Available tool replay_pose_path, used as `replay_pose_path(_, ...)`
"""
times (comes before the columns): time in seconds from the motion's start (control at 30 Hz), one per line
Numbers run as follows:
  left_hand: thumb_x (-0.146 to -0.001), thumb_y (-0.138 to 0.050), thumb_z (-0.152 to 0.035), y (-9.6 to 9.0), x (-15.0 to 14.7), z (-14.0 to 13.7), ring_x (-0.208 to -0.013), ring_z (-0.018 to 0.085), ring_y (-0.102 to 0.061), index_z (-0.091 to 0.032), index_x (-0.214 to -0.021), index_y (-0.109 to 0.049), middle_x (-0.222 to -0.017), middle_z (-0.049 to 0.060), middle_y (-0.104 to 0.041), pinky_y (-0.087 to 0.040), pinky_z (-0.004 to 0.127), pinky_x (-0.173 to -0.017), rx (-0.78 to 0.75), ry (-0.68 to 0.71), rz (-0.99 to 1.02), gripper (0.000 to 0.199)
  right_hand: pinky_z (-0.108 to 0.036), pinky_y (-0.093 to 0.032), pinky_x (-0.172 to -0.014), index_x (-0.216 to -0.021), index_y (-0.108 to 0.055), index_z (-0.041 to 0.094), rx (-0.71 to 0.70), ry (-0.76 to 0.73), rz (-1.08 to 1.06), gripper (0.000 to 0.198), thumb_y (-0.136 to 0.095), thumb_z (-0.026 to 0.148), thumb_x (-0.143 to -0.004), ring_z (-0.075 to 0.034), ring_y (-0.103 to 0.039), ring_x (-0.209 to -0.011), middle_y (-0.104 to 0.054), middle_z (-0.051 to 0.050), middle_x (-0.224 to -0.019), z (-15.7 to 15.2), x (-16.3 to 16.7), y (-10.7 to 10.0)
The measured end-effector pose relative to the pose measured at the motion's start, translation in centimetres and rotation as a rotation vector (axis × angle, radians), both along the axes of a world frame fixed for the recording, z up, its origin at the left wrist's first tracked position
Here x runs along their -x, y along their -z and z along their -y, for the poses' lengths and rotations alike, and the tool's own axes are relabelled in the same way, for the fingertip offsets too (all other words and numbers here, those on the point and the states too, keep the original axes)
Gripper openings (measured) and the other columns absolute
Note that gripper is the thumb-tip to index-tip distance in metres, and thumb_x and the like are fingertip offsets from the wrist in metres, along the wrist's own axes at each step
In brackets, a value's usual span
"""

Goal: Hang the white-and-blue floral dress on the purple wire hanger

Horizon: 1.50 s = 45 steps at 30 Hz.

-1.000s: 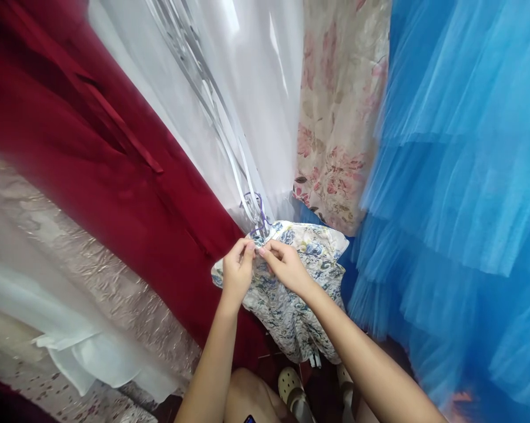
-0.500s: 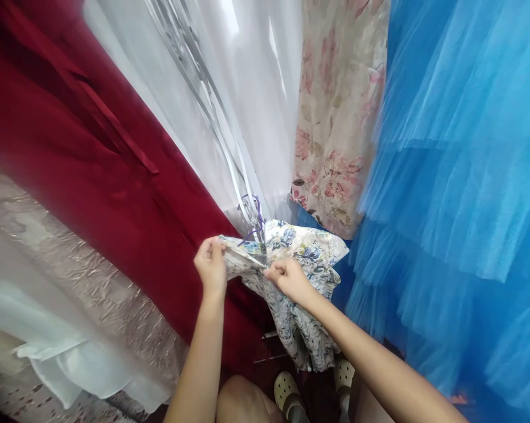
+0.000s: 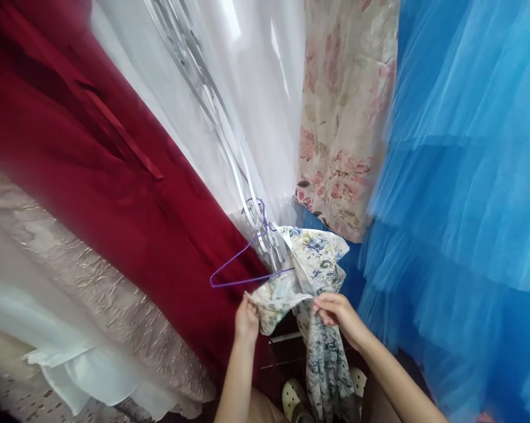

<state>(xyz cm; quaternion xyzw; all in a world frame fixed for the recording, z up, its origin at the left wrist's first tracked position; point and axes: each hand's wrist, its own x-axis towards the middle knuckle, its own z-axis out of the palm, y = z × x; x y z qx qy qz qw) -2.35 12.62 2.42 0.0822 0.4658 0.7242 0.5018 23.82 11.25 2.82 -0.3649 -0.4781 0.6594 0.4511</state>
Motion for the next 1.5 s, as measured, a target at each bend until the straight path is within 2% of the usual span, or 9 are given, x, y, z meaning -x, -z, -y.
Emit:
replay_pose_path(0.13, -0.078, -0.075, -0.034, 0.1, -4.4, 2.0, -0.077, 0.015, -0.063, -0.016, -0.081, -0.06, -0.074, 0.001, -0.06, -0.051, 0.029, -0.082, -0.19, 0.152, -0.076, 0.024, -0.031, -0.024, -0.048, -0.071, -0.065, 0.021, 0.148, 0.264, -0.096, 0.029, -0.064, 0.049, -0.082, -0.013, -0.028, -0.044, -0.037, 0.005, -0.05, 1.0, -5.2, 5.1)
replay_pose_path(0.3, -0.092, -0.057, -0.046, -2.2, -8.9, 4.4, -0.079, 0.015, -0.056, -0.018, -0.089, -0.062, -0.083, 0.002, -0.059, -0.046, 0.025, -0.076, -0.394, 0.388, -0.517, 0.029, -0.033, -0.034, -0.049, -0.064, -0.063, 0.022, 0.19, 0.255, 0.222, 0.038, -0.065, 0.058, -0.076, -0.018, -0.043, -0.046, -0.051, 0.0, -0.053, 3.3, -6.9, 8.9)
replay_pose_path(0.47, -0.097, -0.048, -0.04, -4.2, -11.9, 6.9, -0.075, 0.016, -0.052, -0.017, -0.084, -0.06, -0.077, 0.003, -0.054, -0.042, 0.026, -0.07, -0.456, 0.545, -0.833, 0.028, -0.043, -0.045, -0.096, -0.108, -0.068, 0.026, -0.168, 0.306, 0.452, 0.044, -0.074, 0.049, -0.071, -0.032, -0.06, -0.102, -0.068, -0.009, -0.108, 5.2, -5.1, 4.2)
replay_pose_path(0.67, -0.094, -0.053, -0.037, -7.3, -11.9, 8.1, -0.094, 0.021, -0.054, -0.02, -0.085, -0.068, -0.092, 0.006, -0.056, -0.042, 0.031, -0.088, -0.452, 0.825, -1.169, 0.025, -0.044, -0.04, -0.106, -0.11, -0.07, 0.02, 0.009, -0.5, 0.059, 0.049, -0.08, 0.041, -0.067, -0.032, -0.058, -0.115, -0.071, -0.007, -0.106, 6.1, -2.1, -2.3)
replay_pose_path(0.8, -0.089, -0.054, -0.056, -5.4, -8.5, 8.9, -0.1, 0.024, -0.056, -0.021, -0.108, -0.067, -0.104, 0.009, -0.06, -0.043, 0.037, -0.095, -0.401, 1.128, -0.833, 0.042, -0.04, -0.05, -0.088, -0.096, -0.073, 0.015, 0.264, -0.663, -0.226, 0.056, -0.083, 0.049, -0.053, -0.031, -0.068, -0.093, -0.073, -0.01, -0.089, 6.1, -0.9, -2.1)
replay_pose_path(0.93, -0.076, -0.069, -0.061, -1.0, -5.1, 11.2, -0.1, 0.027, -0.059, -0.017, -0.114, -0.067, -0.105, 0.009, -0.065, -0.045, 0.038, -0.093, -0.258, 1.317, -0.55, 0.059, -0.038, -0.051, -0.085, -0.087, -0.075, 0.015, 0.265, -0.614, -0.278, 0.049, -0.079, 0.053, -0.057, -0.03, -0.07, -0.087, -0.074, -0.013, -0.084, 5.1, -2.6, -3.1)
replay_pose_path(1.03, -0.08, -0.069, -0.048, 0.2, -3.0, 12.6, -0.094, 0.025, -0.06, -0.014, -0.108, -0.069, -0.1, 0.008, -0.068, -0.048, 0.033, -0.085, -0.168, 1.231, -0.737, 0.044, -0.036, -0.051, -0.084, -0.094, -0.074, 0.016, 0.148, -0.554, -0.106, 0.045, -0.08, 0.047, -0.062, -0.028, -0.068, -0.089, -0.073, -0.011, -0.089, 3.7, -4.7, -5.5)
replay_pose_path(1.27, -0.084, -0.053, -0.017, -2.6, 1.5, 11.1, -0.084, 0.02, -0.059, -0.018, -0.09, -0.07, -0.087, 0.004, -0.068, -0.045, 0.028, -0.081, -0.105, 0.902, -1.464, 0.019, -0.026, -0.048, -0.064, -0.099, -0.071, 0.013, -0.189, -0.516, 0.307, 0.036, -0.075, 0.04, -0.077, -0.019, -0.06, -0.073, -0.07, -0.004, -0.083, 1.6, -5.9, -10.7)
replay_pose_path(1.5, -0.087, -0.061, -0.042, -5.3, 5.2, 9.1, -0.073, 0.017, -0.06, -0.019, -0.08, -0.068, -0.075, 0.001, -0.067, -0.045, 0.026, -0.073, -0.087, 0.783, -1.658, 0.025, -0.024, -0.041, -0.053, -0.105, -0.071, 0.016, -0.385, -0.2, 0.476, 0.04, -0.075, 0.043, -0.077, -0.014, -0.054, -0.06, -0.066, -0.001, -0.074, -0.9, -6.4, -11.6)
